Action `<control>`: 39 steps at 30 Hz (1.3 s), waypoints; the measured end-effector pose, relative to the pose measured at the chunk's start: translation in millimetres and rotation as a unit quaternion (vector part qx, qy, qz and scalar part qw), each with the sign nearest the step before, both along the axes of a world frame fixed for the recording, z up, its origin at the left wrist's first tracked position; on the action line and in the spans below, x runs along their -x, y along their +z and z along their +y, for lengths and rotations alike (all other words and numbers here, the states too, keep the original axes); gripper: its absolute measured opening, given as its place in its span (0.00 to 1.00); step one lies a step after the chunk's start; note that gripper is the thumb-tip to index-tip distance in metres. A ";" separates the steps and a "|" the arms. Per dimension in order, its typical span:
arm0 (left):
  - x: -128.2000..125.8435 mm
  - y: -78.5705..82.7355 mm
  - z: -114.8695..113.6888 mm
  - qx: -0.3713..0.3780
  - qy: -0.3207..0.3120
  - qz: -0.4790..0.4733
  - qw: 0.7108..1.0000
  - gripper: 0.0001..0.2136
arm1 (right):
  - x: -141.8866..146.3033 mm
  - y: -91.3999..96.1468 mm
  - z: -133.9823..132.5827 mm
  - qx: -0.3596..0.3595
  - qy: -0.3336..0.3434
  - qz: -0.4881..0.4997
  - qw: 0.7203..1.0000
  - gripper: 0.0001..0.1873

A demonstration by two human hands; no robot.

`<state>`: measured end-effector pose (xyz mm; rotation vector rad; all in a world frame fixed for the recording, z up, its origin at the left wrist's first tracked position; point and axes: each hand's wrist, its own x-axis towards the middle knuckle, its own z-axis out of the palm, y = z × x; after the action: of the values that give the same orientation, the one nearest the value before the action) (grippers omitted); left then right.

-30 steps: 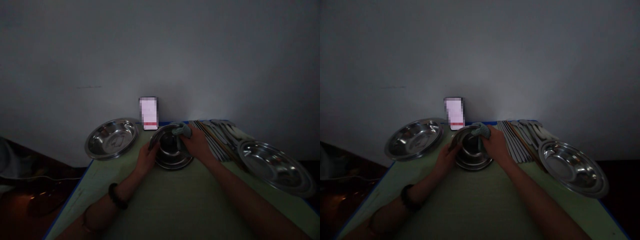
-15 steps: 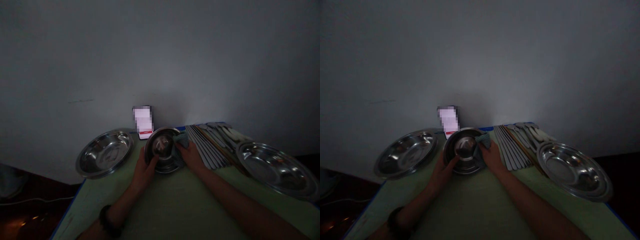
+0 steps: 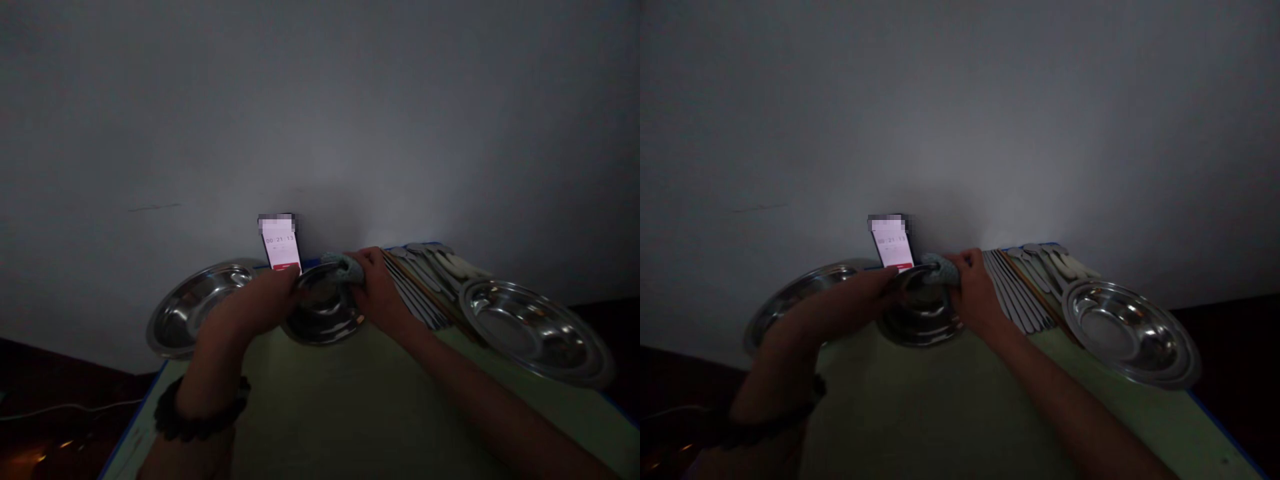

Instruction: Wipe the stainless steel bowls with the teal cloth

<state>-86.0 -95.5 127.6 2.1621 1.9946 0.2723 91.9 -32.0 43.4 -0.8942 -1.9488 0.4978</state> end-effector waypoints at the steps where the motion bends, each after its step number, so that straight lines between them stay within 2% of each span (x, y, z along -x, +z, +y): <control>1: -0.9 8.9 -1.2 0.009 -0.006 -0.006 1.000 0.06 | -2.4 12.2 -4.6 0.005 0.002 -0.026 1.000 0.22; 3: -3.1 24.1 -6.3 -0.013 -0.021 -0.036 0.999 0.07 | -6.7 36.4 -16.7 0.015 0.006 -0.062 0.998 0.30; 6: -4.6 37.9 -18.0 -0.064 -0.021 -0.081 0.994 0.11 | -11.3 67.8 -34.8 0.031 0.084 -0.062 0.994 0.36; 8: -3.2 41.2 -24.6 -0.090 -0.013 -0.102 0.991 0.12 | -11.9 84.5 -41.1 0.068 0.125 -0.041 0.989 0.30; 10: -0.6 41.8 -28.2 -0.117 -0.005 -0.118 0.986 0.13 | -10.3 98.2 -41.2 0.078 0.129 -0.027 0.988 0.21; 13: 2.5 41.5 -29.6 -0.153 0.001 -0.129 0.980 0.13 | -6.3 111.2 -34.8 0.015 0.117 -0.059 0.991 0.13; 15: 3.4 41.1 -29.4 -0.153 -0.013 -0.126 0.980 0.12 | -4.8 113.6 -30.5 -0.021 0.123 -0.094 0.988 0.09; 18: 3.3 39.9 -28.6 -0.125 -0.036 -0.107 0.986 0.11 | -5.6 110.2 -28.3 -0.034 0.144 -0.138 0.979 0.05; 23: 0.5 39.8 -27.7 -0.063 -0.068 -0.106 0.990 0.15 | -9.2 106.2 -37.1 -0.055 0.139 -0.252 0.956 0.05; 26: 1.3 43.0 -29.2 -0.067 -0.073 -0.147 0.984 0.19 | -8.0 108.2 -42.0 -0.065 0.135 -0.260 0.954 0.06; 30: 4.7 42.8 -27.4 -0.115 -0.061 -0.209 0.969 0.18 | -4.5 105.2 -33.0 -0.095 0.121 -0.183 0.971 0.08; 34: 3.0 35.8 -19.1 -0.204 -0.012 -0.270 0.941 0.18 | -2.2 93.5 -11.5 -0.134 0.025 -0.017 0.991 0.12; 37: -0.8 32.9 -14.5 -0.263 0.035 -0.299 0.917 0.17 | -0.5 86.5 0.1 -0.085 -0.032 0.103 0.991 0.13; 39: -3.8 33.0 -12.9 -0.301 0.069 -0.321 0.895 0.18 | 1.5 84.6 2.9 -0.035 -0.049 0.194 0.979 0.14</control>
<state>-82.2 -108.3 160.5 1.8139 1.7843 1.5770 90.4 -29.0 127.9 -0.7787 -1.5509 0.5019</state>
